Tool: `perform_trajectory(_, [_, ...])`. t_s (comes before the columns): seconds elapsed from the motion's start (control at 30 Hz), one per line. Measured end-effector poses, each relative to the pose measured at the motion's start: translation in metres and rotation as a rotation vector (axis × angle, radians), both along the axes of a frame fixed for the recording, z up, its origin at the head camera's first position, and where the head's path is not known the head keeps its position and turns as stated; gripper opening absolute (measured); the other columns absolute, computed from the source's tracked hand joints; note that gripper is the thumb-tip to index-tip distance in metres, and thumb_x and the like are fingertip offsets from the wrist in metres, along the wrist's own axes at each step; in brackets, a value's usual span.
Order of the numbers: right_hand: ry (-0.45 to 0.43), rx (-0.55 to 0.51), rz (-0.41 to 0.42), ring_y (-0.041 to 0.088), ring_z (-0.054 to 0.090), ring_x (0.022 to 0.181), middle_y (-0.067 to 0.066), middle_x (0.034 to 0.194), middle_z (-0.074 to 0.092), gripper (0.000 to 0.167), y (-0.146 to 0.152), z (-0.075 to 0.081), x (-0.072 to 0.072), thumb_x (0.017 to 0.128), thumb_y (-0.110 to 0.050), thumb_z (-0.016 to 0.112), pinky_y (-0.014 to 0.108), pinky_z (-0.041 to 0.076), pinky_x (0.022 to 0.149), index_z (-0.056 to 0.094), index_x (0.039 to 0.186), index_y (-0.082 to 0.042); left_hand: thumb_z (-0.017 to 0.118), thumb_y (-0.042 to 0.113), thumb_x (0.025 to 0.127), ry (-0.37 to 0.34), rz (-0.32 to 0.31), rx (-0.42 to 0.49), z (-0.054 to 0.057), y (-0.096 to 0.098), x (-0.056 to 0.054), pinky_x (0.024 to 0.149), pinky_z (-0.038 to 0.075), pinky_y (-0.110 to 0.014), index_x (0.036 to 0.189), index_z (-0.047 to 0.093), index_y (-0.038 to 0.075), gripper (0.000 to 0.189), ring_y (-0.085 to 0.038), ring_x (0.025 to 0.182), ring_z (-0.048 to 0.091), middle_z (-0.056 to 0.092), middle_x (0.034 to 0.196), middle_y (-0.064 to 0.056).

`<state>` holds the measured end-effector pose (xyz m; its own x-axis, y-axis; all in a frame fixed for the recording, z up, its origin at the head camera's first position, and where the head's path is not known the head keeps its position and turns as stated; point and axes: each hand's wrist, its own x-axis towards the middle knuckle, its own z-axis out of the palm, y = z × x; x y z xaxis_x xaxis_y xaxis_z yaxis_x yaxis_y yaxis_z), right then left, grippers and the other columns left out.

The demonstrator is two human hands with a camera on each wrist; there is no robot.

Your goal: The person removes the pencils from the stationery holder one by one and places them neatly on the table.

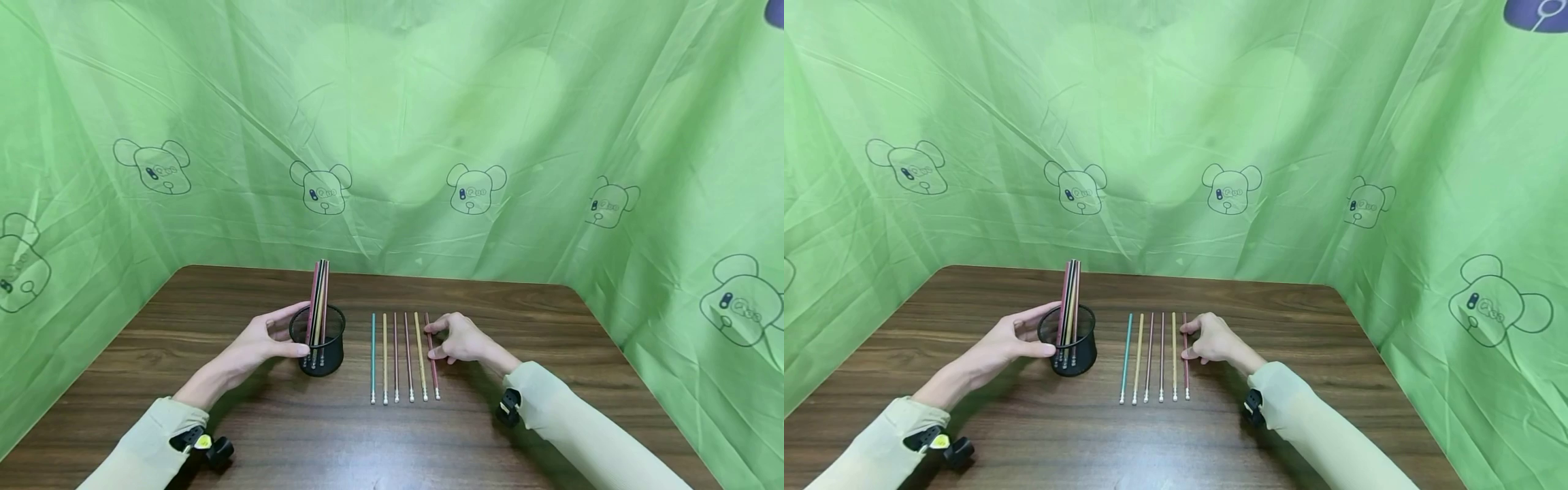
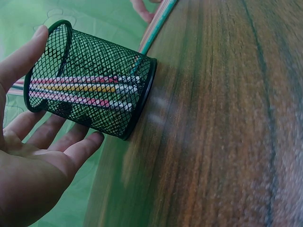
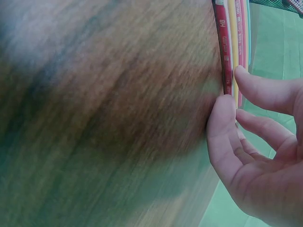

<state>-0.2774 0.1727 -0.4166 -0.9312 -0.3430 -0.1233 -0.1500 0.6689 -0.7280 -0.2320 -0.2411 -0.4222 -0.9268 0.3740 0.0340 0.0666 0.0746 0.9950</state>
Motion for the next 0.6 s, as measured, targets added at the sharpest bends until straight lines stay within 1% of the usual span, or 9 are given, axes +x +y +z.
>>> perform_trajectory(0.1, [0.002,0.007,-0.008,0.028,0.067,0.101,0.014,0.126,0.069,0.052,-0.0004,-0.0004,-0.0008,0.077,0.001,0.092,0.034,0.059,0.054,0.075,0.126,0.001,0.085,0.008,0.089,0.004,0.000,-0.005,0.0001,-0.0001,0.0002,0.106,0.045,-0.031,0.163,0.041,0.011,0.087,-0.035,0.137,0.053,0.045,0.161,-0.018])
perform_trajectory(0.4, [0.011,-0.003,-0.001,0.027,0.067,0.096,0.016,0.127,0.069,0.053,-0.0002,0.0009,-0.0003,0.077,0.001,0.092,0.035,0.059,0.054,0.074,0.127,0.003,0.084,0.008,0.089,0.005,-0.002,0.001,0.0011,0.0000,0.0012,0.107,0.045,-0.032,0.163,0.040,0.011,0.086,-0.037,0.138,0.052,0.044,0.162,-0.018])
perform_trajectory(0.5, [0.018,-0.008,-0.002,0.024,0.068,0.091,0.016,0.127,0.070,0.052,0.0013,0.0023,-0.0010,0.077,0.001,0.092,0.036,0.059,0.054,0.075,0.127,0.002,0.084,0.008,0.089,0.006,-0.002,-0.002,0.0008,0.0001,0.0010,0.107,0.045,-0.032,0.163,0.040,0.011,0.086,-0.036,0.138,0.053,0.044,0.161,-0.019])
perform_trajectory(0.6, [0.015,-0.014,-0.001,0.023,0.068,0.077,0.016,0.129,0.070,0.052,0.0029,0.0053,-0.0020,0.079,0.001,0.091,0.037,0.060,0.056,0.074,0.128,0.001,0.084,0.007,0.089,0.005,-0.004,0.003,-0.0001,0.0003,0.0004,0.106,0.045,-0.032,0.163,0.040,0.011,0.087,-0.036,0.137,0.053,0.044,0.161,-0.019])
